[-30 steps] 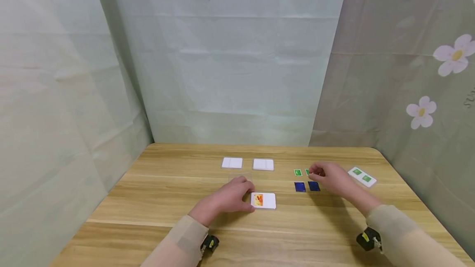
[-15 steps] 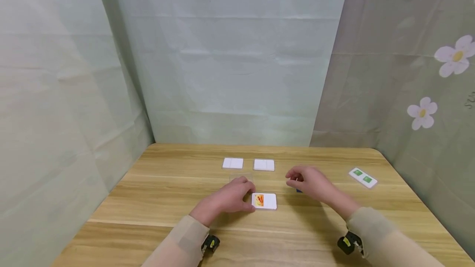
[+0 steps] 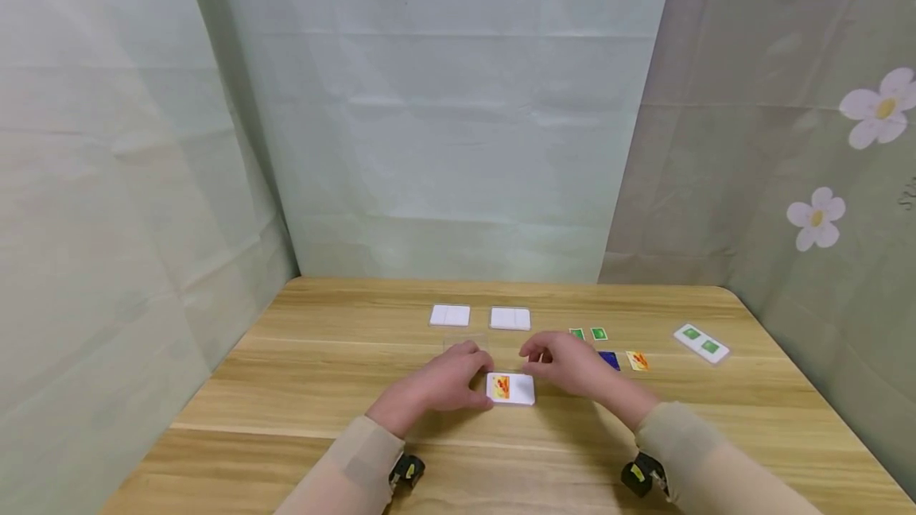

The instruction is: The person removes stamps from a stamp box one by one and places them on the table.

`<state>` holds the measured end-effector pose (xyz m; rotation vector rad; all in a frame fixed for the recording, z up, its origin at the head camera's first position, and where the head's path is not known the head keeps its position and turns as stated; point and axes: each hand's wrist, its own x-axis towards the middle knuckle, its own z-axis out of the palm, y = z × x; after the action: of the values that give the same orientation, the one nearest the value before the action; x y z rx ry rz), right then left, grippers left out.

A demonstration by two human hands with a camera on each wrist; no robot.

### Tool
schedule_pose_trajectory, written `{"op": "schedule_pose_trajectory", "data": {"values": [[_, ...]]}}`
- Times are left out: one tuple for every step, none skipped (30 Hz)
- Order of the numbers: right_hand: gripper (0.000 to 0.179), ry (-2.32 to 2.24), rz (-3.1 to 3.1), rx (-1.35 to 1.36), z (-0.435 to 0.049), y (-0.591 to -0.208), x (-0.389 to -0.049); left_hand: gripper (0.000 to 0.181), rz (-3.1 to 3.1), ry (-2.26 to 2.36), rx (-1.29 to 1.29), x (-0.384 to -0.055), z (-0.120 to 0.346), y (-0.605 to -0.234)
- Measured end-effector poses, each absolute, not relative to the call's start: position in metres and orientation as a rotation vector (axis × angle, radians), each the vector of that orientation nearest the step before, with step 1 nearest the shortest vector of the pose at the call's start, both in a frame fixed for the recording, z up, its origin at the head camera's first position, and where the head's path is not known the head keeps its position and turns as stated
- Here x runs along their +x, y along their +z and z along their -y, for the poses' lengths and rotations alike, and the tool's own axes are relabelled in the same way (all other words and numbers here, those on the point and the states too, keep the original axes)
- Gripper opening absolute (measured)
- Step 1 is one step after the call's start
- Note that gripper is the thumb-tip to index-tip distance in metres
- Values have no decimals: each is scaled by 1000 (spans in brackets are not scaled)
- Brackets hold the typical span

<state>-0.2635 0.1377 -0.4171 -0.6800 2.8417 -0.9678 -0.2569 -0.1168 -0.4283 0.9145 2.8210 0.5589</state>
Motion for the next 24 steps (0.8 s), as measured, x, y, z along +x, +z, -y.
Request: {"op": "schedule_pose_trajectory", "data": {"values": [[14, -965, -2838, -683, -135, -417, -263, 48, -2821, 558, 918, -257, 117, -428], [16, -962, -2835, -685, -133, -418, -263, 48, -2822, 557, 919, -257, 117, -428], [17, -958, -2833, -688, -132, -419, -263, 48, -2821, 557, 918, -257, 117, -428], [18, -951, -2835, -694, -130, -420, -263, 48, -2820, 556, 920, -256, 117, -428], [19, -946, -2838, -699, -128, -420, -263, 48, -2820, 556, 920, -256, 117, -428], [20, -943, -2837, -697, -126, -421, -263, 48, -2818, 555, 921, -256, 117, -428], [20, -938, -2835, -694, -125, -421, -263, 48, -2818, 554, 923, -256, 117, -428], [21, -926, -2837, -693, -123, -421, -263, 48, -2818, 553, 924, -256, 117, -428], [21, -919, -2840, -691, -121, -421, -263, 48, -2817, 551, 926, -256, 117, -428], [21, -909, -2840, -689, -120, -421, -263, 48, -2818, 548, 928, -256, 117, -428], [22, -903, -2839, -683, -118, -422, -263, 47, -2819, 548, 926, -256, 117, -428], [22, -894, -2836, -678, -117, -422, -262, 47, -2819, 547, 926, -256, 117, -428], [22, -888, -2836, -677, -116, -422, -262, 47, -2820, 545, 924, -257, 117, -429], [22, -883, -2834, -679, -115, -422, -262, 47, -2820, 543, 923, -257, 117, -429], [22, -884, -2829, -679, -114, -423, -262, 47, -2821, 540, 922, -257, 117, -429], [22, -883, -2825, -680, -113, -424, -262, 47, -2822, 540, 921, -257, 117, -429], [22, -886, -2822, -682, -112, -424, -262, 47, -2822, 539, 921, -257, 117, -430], [22, -886, -2819, -688, -112, -425, -262, 47, -2823, 537, 923, -258, 117, -430], [23, -890, -2817, -694, -111, -426, -263, 47, -2825, 535, 923, -258, 117, -430], [23, -893, -2814, -700, -111, -426, -263, 47, -2826, 533, 926, -258, 117, -430], [23, -894, -2813, -708, -110, -427, -263, 47, -2827, 533, 927, -258, 117, -430], [24, -896, -2813, -715, -110, -427, -263, 47, -2827, 534, 927, -258, 117, -430], [24, -896, -2813, -720, -110, -427, -263, 47, -2826, 534, 928, -258, 117, -430], [24, -895, -2814, -727, -110, -427, -263, 47, -2825, 535, 927, -258, 116, -430]]}}
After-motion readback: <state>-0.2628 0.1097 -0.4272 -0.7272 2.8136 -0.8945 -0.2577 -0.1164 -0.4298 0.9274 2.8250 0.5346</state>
